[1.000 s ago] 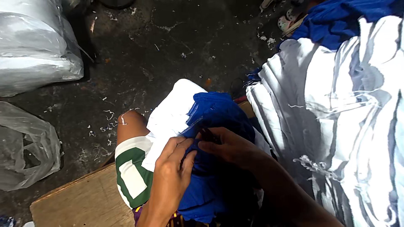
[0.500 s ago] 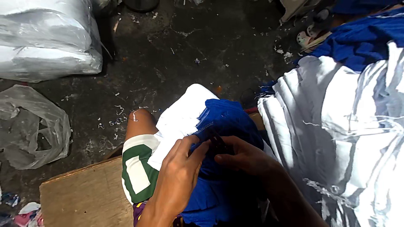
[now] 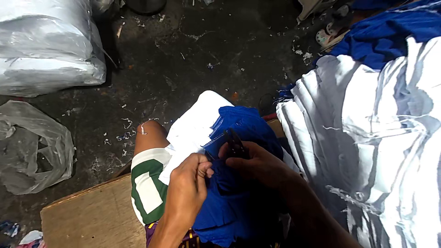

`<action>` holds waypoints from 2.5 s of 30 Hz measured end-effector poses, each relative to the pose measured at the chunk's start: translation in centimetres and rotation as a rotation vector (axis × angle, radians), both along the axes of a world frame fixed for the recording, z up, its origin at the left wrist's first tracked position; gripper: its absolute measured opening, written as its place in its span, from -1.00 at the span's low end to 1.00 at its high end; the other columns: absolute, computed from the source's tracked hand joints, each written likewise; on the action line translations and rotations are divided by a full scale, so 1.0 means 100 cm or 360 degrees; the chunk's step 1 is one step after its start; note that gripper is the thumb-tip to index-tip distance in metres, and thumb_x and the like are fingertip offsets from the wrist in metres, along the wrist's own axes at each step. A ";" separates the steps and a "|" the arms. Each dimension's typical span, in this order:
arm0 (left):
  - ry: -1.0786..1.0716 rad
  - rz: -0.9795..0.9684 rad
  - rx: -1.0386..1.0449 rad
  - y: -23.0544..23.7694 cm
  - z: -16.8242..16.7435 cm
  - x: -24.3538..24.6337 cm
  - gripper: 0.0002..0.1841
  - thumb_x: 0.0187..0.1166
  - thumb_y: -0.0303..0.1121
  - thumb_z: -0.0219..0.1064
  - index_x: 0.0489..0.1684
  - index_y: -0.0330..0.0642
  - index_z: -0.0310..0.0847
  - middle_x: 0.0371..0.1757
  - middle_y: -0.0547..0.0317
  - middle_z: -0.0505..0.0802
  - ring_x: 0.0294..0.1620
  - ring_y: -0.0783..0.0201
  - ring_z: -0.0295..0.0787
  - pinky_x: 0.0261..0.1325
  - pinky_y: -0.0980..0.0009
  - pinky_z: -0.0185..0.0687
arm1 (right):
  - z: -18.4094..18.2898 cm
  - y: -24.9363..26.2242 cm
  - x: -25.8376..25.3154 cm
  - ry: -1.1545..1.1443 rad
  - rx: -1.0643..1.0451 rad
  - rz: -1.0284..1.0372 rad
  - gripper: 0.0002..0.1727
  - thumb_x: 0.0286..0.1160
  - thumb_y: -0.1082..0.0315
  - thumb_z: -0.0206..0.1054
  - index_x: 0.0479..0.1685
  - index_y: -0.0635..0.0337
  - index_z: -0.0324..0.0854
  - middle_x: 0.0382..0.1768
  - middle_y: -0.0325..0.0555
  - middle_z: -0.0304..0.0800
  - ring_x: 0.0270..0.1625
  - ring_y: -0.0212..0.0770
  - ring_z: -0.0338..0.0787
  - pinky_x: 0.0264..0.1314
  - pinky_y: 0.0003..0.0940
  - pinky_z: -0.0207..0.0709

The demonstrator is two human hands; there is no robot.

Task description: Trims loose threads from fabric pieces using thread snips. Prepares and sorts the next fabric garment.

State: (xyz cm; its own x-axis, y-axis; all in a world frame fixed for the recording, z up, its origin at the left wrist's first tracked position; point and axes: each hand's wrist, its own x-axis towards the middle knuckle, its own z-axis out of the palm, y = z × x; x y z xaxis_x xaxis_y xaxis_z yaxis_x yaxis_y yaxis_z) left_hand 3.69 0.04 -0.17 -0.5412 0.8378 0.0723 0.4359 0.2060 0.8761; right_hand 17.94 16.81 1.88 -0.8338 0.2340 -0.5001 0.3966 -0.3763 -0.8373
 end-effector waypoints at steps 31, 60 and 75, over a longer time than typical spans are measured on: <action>-0.0442 -0.0078 -0.0092 0.001 0.006 -0.001 -0.78 0.83 -0.26 0.03 -0.19 -0.03 0.56 -0.45 0.50 0.82 -0.40 0.57 0.81 -0.24 0.60 0.77 | 0.011 -0.028 -0.009 -0.0094 0.1310 -0.0343 -0.80 0.69 0.21 0.23 0.11 0.07 0.57 -0.48 -0.38 0.55 -0.59 -0.54 0.47 -0.57 -0.63 0.39; -0.0674 -0.0051 -0.0043 -0.007 0.019 -0.003 -0.76 0.86 -0.27 -0.04 -0.14 -0.10 0.51 -0.37 0.41 0.84 -0.33 0.51 0.87 -0.19 0.55 0.87 | 0.019 -0.046 -0.003 -0.0065 0.2232 0.0143 -0.48 0.61 -0.18 0.20 0.16 0.02 0.76 -0.35 -0.33 0.75 -0.52 -0.39 0.68 -0.62 -0.43 0.50; 0.0065 -0.0102 -0.0373 -0.045 0.004 -0.030 -0.18 0.64 0.14 0.25 0.68 -0.41 0.29 0.51 -0.32 0.63 0.48 -0.26 0.58 0.43 -0.25 0.49 | -0.001 -0.049 0.001 0.0151 0.2100 0.0072 -0.75 0.37 0.31 0.31 -0.07 -0.03 0.86 -0.50 -0.30 0.66 -0.53 -0.40 0.66 -0.55 -0.49 0.54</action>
State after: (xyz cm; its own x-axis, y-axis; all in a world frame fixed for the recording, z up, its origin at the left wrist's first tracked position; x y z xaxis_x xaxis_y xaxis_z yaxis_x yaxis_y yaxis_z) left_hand 0.66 -4.49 0.26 -0.4871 0.8667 -0.1077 0.4884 0.3725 0.7891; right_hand 18.07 11.90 1.80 -0.8726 0.4679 0.1402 0.3072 0.7489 -0.5871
